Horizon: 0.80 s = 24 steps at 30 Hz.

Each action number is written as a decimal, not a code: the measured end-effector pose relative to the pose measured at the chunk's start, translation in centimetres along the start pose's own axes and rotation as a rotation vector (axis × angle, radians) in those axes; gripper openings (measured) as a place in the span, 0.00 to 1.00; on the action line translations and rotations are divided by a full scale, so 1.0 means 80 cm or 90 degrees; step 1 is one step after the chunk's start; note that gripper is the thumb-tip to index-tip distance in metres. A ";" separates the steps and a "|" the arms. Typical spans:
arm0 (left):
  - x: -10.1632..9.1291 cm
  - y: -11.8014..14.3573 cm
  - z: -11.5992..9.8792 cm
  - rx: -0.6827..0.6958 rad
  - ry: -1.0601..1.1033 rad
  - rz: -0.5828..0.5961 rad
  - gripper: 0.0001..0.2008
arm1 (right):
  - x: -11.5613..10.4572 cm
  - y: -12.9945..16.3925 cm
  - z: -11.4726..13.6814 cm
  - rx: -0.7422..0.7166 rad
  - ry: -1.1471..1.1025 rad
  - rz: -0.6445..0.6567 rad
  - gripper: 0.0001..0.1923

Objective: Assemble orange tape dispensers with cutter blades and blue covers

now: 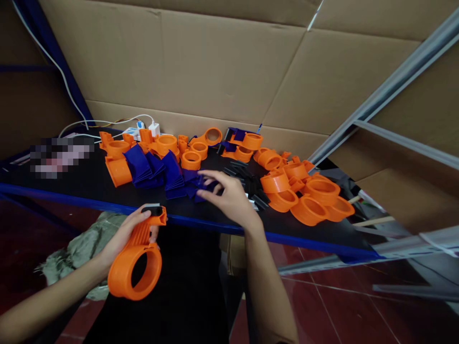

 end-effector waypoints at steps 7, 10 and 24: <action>-0.005 0.002 -0.009 0.052 0.012 -0.037 0.17 | 0.076 0.049 0.071 0.031 -0.189 0.195 0.22; -0.005 0.002 -0.008 0.058 0.007 -0.031 0.17 | 0.086 0.048 0.069 0.028 -0.189 0.194 0.21; -0.007 0.006 -0.023 0.177 -0.018 -0.061 0.19 | 0.112 0.055 0.069 0.134 -0.134 0.193 0.24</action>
Point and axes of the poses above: each hand's wrist, its own y-axis away from the middle knuckle, its own x-axis out of the palm, z = x × y, the point moved 10 cm from there along -y, towards the middle knuckle, and after that the axes turned 14 degrees about -z, right-handed, at the moved point
